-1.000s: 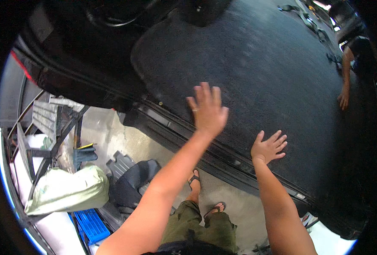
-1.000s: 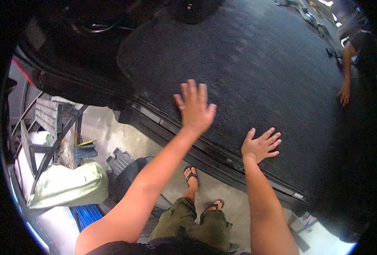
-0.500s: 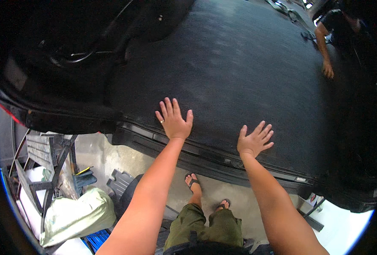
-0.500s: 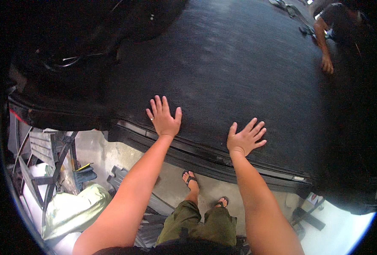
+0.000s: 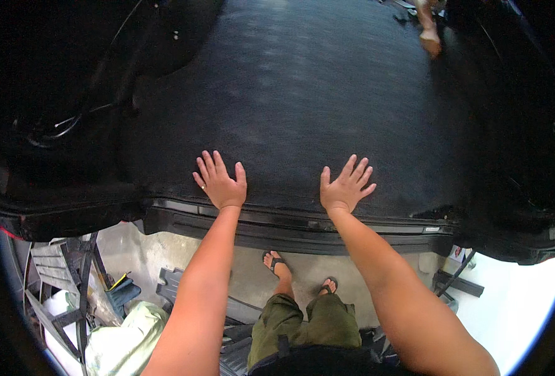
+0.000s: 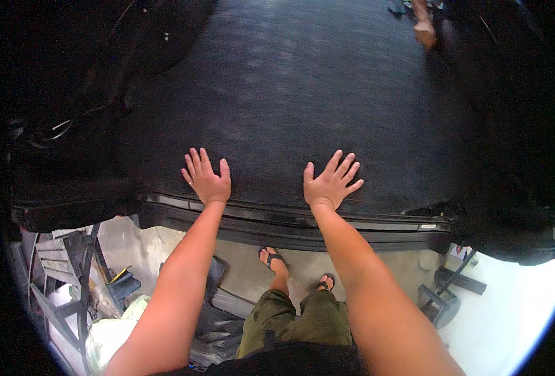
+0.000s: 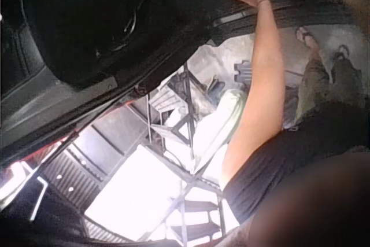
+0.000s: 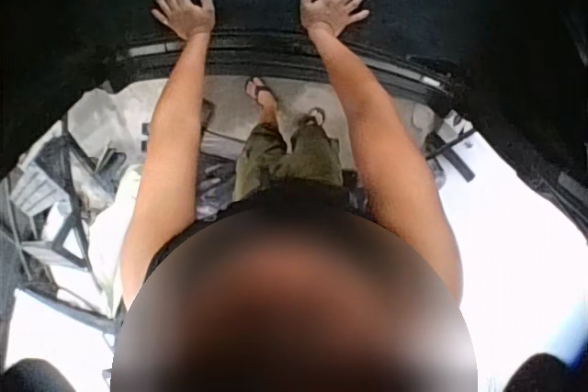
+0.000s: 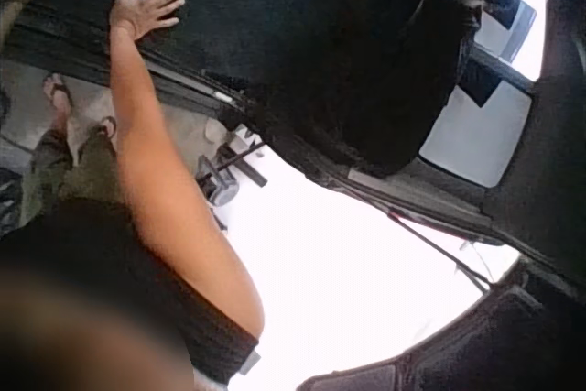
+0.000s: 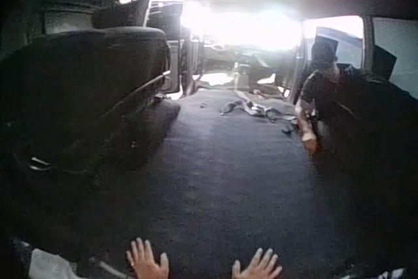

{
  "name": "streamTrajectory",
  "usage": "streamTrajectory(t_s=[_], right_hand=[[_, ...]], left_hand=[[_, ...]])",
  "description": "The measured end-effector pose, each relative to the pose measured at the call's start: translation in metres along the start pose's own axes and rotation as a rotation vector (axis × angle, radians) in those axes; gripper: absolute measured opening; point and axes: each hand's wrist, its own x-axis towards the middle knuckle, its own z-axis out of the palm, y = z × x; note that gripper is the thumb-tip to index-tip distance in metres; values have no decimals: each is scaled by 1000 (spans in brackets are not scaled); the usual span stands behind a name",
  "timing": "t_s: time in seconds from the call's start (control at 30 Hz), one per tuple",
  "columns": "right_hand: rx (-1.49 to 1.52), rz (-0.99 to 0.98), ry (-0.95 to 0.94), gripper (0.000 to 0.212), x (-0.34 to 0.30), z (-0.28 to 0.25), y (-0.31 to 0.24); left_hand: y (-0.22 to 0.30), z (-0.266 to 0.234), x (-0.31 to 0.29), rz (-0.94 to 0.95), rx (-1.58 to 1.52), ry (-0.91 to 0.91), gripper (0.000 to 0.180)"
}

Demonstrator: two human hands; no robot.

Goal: The person uses a screwdriver to pry and remove a plastic trim piece from the car's trunk area, then removes a car seat and places it on the floor. Finally, the person lifts the trunk carpet to expose the metal floor.

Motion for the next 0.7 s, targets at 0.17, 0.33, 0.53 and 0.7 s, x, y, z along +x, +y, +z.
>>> streamTrajectory(t_s=[0.17,0.33,0.53,0.7], right_hand=[[20,8,-3,88,0,-3,0],[40,-9,-4,87,1,-4,1],[74,-16,32,87,0,-1,6],[261,-50,20,85,-3,-6,20]], left_hand=[[1,-1,0,1,12,-22,71],[1,-1,0,17,4,13,69],[1,4,-1,40,46,37,68],[-1,9,-1,40,50,56,68]])
